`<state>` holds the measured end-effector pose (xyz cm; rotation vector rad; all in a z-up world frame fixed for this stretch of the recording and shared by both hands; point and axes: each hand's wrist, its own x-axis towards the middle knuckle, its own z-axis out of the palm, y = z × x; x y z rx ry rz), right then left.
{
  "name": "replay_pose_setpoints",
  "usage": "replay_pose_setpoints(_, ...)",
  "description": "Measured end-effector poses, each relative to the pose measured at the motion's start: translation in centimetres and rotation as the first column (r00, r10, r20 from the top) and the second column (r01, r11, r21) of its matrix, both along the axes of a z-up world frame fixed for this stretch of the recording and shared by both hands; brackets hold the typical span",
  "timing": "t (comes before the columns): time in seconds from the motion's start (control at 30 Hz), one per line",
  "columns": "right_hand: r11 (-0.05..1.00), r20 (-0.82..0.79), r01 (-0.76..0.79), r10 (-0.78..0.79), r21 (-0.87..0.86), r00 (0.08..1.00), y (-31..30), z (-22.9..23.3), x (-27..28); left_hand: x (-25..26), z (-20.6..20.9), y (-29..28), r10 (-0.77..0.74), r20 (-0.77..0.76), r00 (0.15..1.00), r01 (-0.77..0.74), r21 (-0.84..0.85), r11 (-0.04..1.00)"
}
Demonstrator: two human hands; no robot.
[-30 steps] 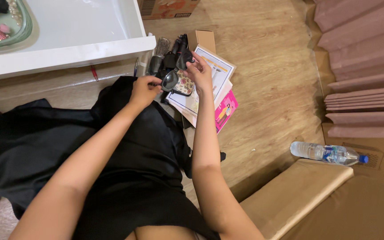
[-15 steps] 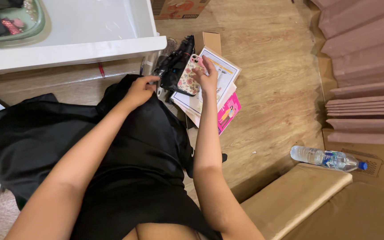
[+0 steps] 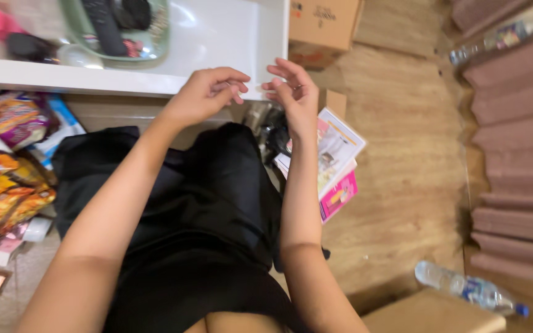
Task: The person sits on the floor and removes various items from a white drawer, including a notebook, a photo, pens, a wallet, a phone case, and sunglasses. Each item is briefly handled and placed on the floor beside the drawer.
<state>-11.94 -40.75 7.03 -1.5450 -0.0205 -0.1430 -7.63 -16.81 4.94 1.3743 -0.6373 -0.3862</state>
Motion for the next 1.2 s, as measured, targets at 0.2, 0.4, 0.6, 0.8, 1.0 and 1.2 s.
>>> replay_pose_setpoints(0.2,0.959,0.019,-0.283,0.283,-0.021,0.959,9.6,0.2,6.0,4.1,1.4,8.8,0.302,0.074,0.951,-0.305,0.041,0.951)
replay_pose_setpoints(0.4,0.923,0.004,-0.381,0.382,-0.056,0.924,16.4,-2.5,11.7,8.5,-2.5,15.0,0.524,0.030,0.851,-0.524,-0.031,0.851)
replay_pose_setpoints(0.6,0.927,-0.025,-0.331,0.332,-0.174,0.943,20.2,-8.1,20.0,11.9,-6.4,16.1,0.626,-0.018,0.780,-0.620,-0.161,0.768)
replay_pose_setpoints(0.8,0.784,-0.059,-0.191,0.194,-0.590,0.979,23.2,-11.6,24.9,12.6,-8.2,16.8,0.636,-0.135,0.760,-0.649,-0.222,0.728)
replay_pose_setpoints(1.0,0.602,-0.080,-0.199,0.218,-0.774,0.973,23.8,-12.5,24.1,12.4,-8.6,16.8,0.695,-0.152,0.702,-0.711,-0.178,0.680)
replay_pose_setpoints(1.2,0.635,-0.123,-0.243,0.228,-0.733,0.966,24.0,-12.1,23.7,12.2,-8.2,16.8,0.692,-0.158,0.705,-0.709,-0.195,0.678)
